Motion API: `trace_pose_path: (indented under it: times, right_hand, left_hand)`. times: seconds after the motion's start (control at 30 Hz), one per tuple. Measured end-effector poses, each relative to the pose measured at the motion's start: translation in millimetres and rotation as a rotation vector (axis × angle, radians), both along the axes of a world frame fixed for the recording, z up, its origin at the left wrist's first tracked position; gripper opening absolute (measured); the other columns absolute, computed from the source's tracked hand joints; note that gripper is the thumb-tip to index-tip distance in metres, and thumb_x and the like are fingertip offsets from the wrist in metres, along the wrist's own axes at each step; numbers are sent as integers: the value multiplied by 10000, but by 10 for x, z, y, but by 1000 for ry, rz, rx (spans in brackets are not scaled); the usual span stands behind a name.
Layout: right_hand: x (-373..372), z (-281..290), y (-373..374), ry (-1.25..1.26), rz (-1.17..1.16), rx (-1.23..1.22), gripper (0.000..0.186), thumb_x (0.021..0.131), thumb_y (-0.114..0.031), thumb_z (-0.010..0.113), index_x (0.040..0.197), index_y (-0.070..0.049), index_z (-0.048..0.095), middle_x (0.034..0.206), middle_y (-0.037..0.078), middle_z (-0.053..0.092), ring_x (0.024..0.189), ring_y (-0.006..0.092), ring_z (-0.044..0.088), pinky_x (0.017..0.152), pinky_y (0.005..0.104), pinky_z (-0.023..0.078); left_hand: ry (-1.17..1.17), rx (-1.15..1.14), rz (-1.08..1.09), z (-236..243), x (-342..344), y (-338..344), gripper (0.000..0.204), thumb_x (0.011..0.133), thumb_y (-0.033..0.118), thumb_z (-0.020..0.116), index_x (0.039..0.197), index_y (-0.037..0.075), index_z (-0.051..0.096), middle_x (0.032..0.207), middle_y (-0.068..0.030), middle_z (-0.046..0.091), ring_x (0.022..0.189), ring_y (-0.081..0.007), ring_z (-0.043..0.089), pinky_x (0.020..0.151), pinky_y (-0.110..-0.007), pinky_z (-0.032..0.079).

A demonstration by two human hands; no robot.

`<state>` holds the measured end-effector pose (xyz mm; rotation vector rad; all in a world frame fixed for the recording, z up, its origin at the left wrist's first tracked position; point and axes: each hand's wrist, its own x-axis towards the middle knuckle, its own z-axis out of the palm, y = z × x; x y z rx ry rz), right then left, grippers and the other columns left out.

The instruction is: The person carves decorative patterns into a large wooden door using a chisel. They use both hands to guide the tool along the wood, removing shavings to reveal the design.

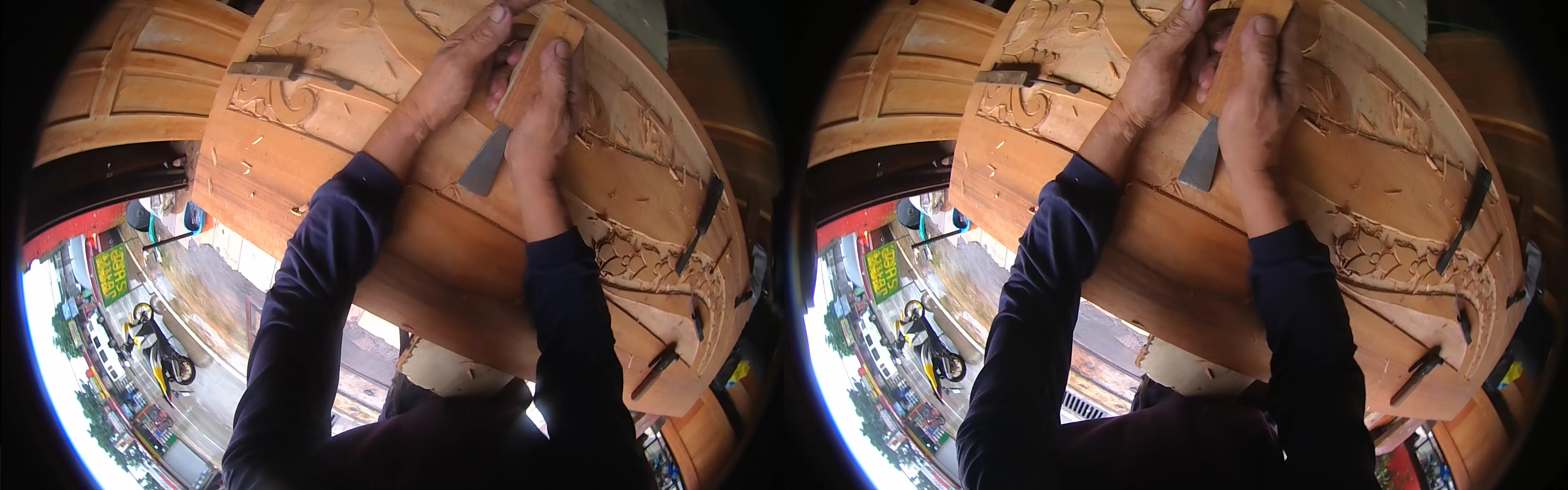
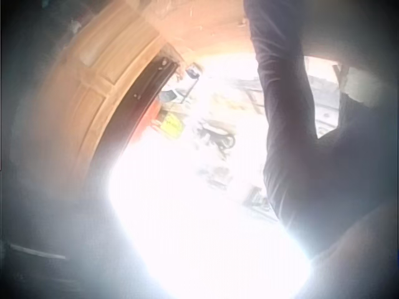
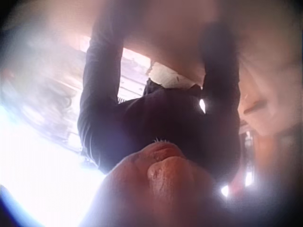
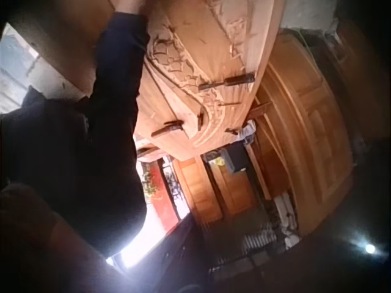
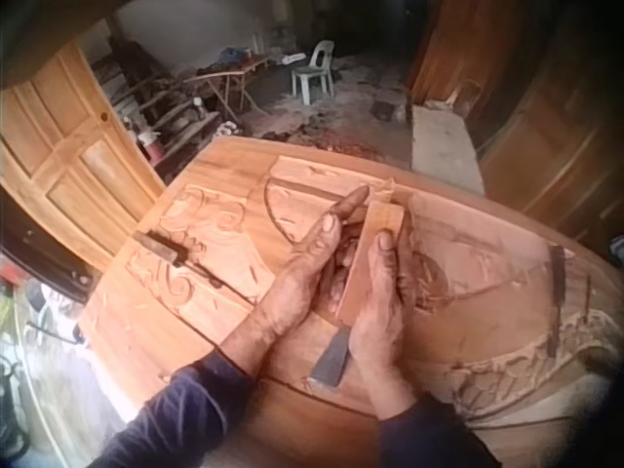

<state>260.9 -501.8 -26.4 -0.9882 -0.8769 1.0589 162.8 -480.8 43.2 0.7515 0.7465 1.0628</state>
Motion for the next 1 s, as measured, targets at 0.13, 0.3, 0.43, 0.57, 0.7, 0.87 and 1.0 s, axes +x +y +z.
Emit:
trace_pose_path:
  times: [0.13, 0.3, 0.43, 0.57, 0.7, 0.87, 1.0]
  right_hand:
    - [-115, 69, -81, 12, -24, 29, 451, 1091, -429, 532, 1250, -14, 607, 1013, 79, 667, 885, 151, 628, 779, 298, 509]
    - [-164, -66, -114, -33, -39, 102, 454, 1112, -391, 510, 1267, 20, 624, 1071, 77, 688, 995, 151, 634, 883, 290, 506]
    - [-61, -82, -5, -100, -73, 184, 424, 1123, -364, 485, 1220, 27, 618, 1012, 74, 684, 915, 156, 645, 820, 304, 525]
    - [-94, 11, -139, -298, -141, 46, 525, 1116, -389, 461, 1329, 58, 635, 1324, 182, 678, 1237, 266, 632, 1051, 357, 478]
    - [9, -132, -108, -362, -197, 47, 500, 1112, -377, 469, 1296, 48, 658, 1261, 181, 701, 1169, 269, 654, 1001, 363, 496]
    - [153, -398, -88, -370, -220, -21, 483, 1104, -374, 486, 1306, 32, 654, 1277, 170, 690, 1159, 266, 655, 994, 364, 497]
    - [165, -478, -180, -595, -217, 144, 470, 1099, -374, 486, 1335, 12, 615, 1235, 139, 678, 1118, 248, 660, 956, 364, 517]
  left_hand:
    - [76, 435, -63, -734, -132, 148, 517, 1142, 374, 444, 1570, 88, 395, 1248, -32, 584, 1150, -112, 553, 987, -252, 469]
    - [57, 563, 82, -887, -65, 190, 441, 1138, 280, 479, 1521, 67, 432, 1323, -51, 563, 1274, -131, 499, 1106, -285, 400]
    - [156, 653, 152, -472, -2, 26, 435, 1135, 260, 487, 1520, 61, 442, 1374, -81, 552, 1338, -159, 471, 1161, -314, 354]
    - [129, 693, 85, -674, -70, 94, 392, 1130, 235, 498, 1484, 67, 488, 1381, -71, 561, 1293, -152, 510, 1129, -312, 392]
    - [-22, 449, 5, -678, 20, 53, 328, 1118, 183, 516, 1430, 81, 530, 1333, -38, 589, 1194, -121, 560, 1050, -291, 452]
    - [46, 650, 82, -815, 102, 192, 290, 1114, 149, 513, 1394, 78, 536, 1223, -34, 626, 1128, -103, 578, 1003, -279, 474]
    - [179, 727, 72, -1052, 67, 264, 416, 1115, 262, 524, 1492, 92, 487, 1153, -52, 632, 1027, -103, 585, 936, -279, 489]
